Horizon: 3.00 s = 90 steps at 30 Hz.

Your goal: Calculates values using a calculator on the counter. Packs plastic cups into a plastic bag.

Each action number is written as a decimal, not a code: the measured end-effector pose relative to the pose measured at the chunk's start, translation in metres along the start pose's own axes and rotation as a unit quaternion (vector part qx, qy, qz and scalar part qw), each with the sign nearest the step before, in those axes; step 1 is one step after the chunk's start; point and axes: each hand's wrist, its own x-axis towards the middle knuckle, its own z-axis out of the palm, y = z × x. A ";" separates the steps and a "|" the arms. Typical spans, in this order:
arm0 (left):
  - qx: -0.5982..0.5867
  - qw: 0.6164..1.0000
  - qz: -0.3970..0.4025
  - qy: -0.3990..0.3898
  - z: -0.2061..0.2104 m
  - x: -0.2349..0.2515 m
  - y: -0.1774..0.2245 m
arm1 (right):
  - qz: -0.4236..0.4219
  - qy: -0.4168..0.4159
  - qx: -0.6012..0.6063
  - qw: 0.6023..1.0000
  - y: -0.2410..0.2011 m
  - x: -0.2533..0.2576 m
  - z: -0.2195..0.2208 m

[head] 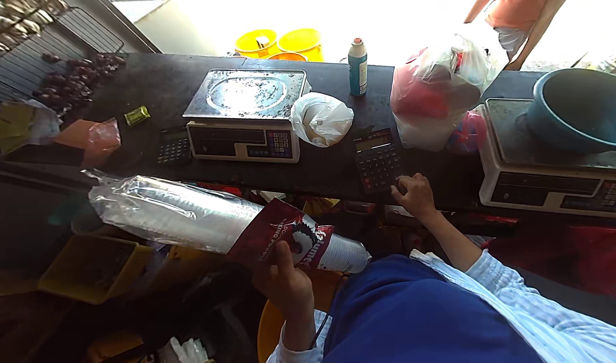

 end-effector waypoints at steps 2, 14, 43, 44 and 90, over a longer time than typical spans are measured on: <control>0.009 1.000 0.000 0.004 -0.001 0.000 -0.002 | 0.010 -0.022 -0.003 1.000 -0.001 0.001 -0.002; 0.013 1.000 0.014 -0.001 -0.011 0.000 -0.002 | -0.035 0.002 0.017 0.999 0.003 -0.004 -0.004; 0.032 0.999 0.008 0.004 -0.013 0.003 -0.007 | -0.053 0.052 0.036 0.997 -0.005 0.003 -0.001; 0.033 0.999 0.007 -0.001 -0.012 0.003 -0.007 | -0.056 0.062 0.038 0.996 -0.003 0.001 -0.001; 0.015 0.999 0.017 -0.034 -0.006 0.001 -0.004 | -0.009 -0.036 0.042 0.998 -0.015 0.025 -0.004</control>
